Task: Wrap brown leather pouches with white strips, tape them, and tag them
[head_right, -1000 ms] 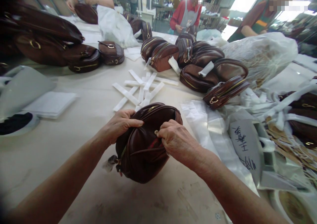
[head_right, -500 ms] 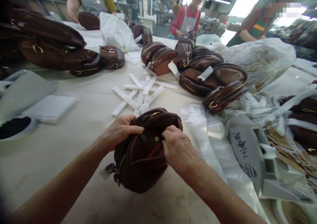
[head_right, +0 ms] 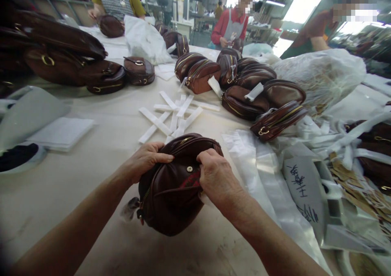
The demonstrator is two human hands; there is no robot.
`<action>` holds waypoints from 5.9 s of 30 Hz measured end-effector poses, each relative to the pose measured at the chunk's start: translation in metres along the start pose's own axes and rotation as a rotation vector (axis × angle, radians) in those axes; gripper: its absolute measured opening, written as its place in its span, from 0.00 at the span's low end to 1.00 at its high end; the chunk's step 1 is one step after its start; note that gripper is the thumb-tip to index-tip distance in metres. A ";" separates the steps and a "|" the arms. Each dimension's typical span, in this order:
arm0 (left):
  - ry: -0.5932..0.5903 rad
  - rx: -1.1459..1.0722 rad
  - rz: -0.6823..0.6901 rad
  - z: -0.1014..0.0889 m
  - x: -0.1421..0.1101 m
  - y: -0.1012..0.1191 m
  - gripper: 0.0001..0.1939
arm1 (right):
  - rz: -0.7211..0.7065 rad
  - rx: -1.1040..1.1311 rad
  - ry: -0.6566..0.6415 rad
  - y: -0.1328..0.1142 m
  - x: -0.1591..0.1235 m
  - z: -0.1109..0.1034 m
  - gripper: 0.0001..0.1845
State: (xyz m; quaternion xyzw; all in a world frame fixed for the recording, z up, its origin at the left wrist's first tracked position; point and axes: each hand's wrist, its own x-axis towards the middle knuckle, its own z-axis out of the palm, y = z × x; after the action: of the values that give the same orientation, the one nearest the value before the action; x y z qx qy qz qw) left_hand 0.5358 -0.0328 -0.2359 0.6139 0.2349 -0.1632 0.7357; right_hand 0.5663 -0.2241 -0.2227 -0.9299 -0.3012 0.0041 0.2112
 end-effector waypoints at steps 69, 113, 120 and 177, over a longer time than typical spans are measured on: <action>-0.106 0.480 0.219 0.086 -0.059 -0.020 0.12 | 0.173 0.508 0.409 0.028 -0.111 0.031 0.13; 0.250 1.522 1.390 0.079 -0.089 -0.025 0.17 | 0.616 1.270 -0.103 0.001 -0.126 0.007 0.12; 0.010 1.226 1.078 0.064 -0.070 -0.008 0.18 | 0.701 1.340 -0.181 -0.019 -0.128 -0.013 0.16; -0.160 -0.056 -0.162 0.039 -0.095 -0.039 0.21 | 0.458 0.639 -0.234 -0.020 -0.118 -0.034 0.13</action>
State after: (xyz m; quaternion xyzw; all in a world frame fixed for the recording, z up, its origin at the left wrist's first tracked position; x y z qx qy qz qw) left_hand 0.4415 -0.0831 -0.2106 0.5573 0.2287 -0.2639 0.7533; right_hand 0.4636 -0.2890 -0.1982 -0.8537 -0.0918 0.2499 0.4476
